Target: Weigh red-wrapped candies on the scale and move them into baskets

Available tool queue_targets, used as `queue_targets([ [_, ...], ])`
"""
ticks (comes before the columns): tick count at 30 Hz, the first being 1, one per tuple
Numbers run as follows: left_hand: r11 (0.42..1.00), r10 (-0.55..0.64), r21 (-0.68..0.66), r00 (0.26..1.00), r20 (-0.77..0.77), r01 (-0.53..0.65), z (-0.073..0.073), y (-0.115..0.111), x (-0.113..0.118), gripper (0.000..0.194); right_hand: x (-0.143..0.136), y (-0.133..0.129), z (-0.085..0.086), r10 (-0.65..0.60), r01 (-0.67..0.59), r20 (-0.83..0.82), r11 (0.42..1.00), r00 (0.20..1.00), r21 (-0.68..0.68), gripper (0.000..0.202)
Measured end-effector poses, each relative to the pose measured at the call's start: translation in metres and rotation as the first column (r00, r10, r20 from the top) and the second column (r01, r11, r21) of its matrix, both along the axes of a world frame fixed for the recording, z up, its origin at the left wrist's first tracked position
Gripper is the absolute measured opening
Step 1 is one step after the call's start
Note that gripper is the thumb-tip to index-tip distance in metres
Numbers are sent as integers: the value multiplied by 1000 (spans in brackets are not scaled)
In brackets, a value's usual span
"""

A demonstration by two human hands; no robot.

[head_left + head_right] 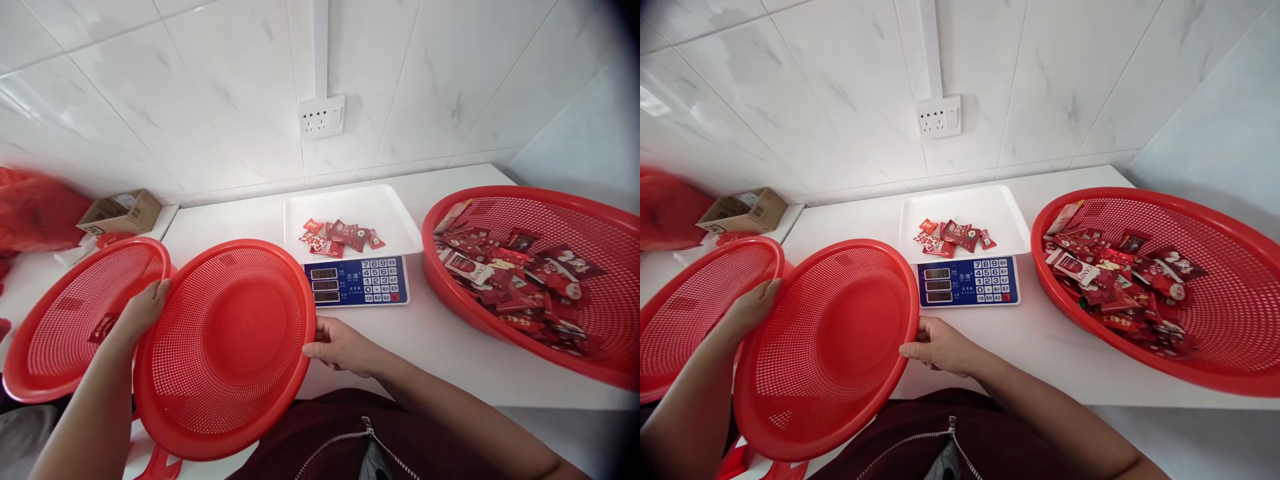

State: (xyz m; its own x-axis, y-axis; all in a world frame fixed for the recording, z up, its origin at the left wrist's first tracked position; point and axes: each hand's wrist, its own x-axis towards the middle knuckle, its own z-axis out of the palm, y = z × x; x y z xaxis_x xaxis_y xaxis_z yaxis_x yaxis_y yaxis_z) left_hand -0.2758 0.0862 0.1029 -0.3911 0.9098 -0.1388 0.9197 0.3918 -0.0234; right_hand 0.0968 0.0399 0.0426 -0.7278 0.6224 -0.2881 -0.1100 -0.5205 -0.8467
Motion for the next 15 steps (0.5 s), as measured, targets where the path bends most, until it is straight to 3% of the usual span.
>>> queue_targets([
  [7,996,55,-65,995,-85,-61,2,16,-14,70,-18,13,7,-14,12,41,999,999,36,21],
  [12,987,-128,89,987,-100,137,8,29,-27,69,-47,26,-1,-138,136,52,990,989,44,19],
  [15,978,-119,154,980,-159,144,9,37,-35,64,-59,33,-3,-157,153,47,986,986,66,25],
])
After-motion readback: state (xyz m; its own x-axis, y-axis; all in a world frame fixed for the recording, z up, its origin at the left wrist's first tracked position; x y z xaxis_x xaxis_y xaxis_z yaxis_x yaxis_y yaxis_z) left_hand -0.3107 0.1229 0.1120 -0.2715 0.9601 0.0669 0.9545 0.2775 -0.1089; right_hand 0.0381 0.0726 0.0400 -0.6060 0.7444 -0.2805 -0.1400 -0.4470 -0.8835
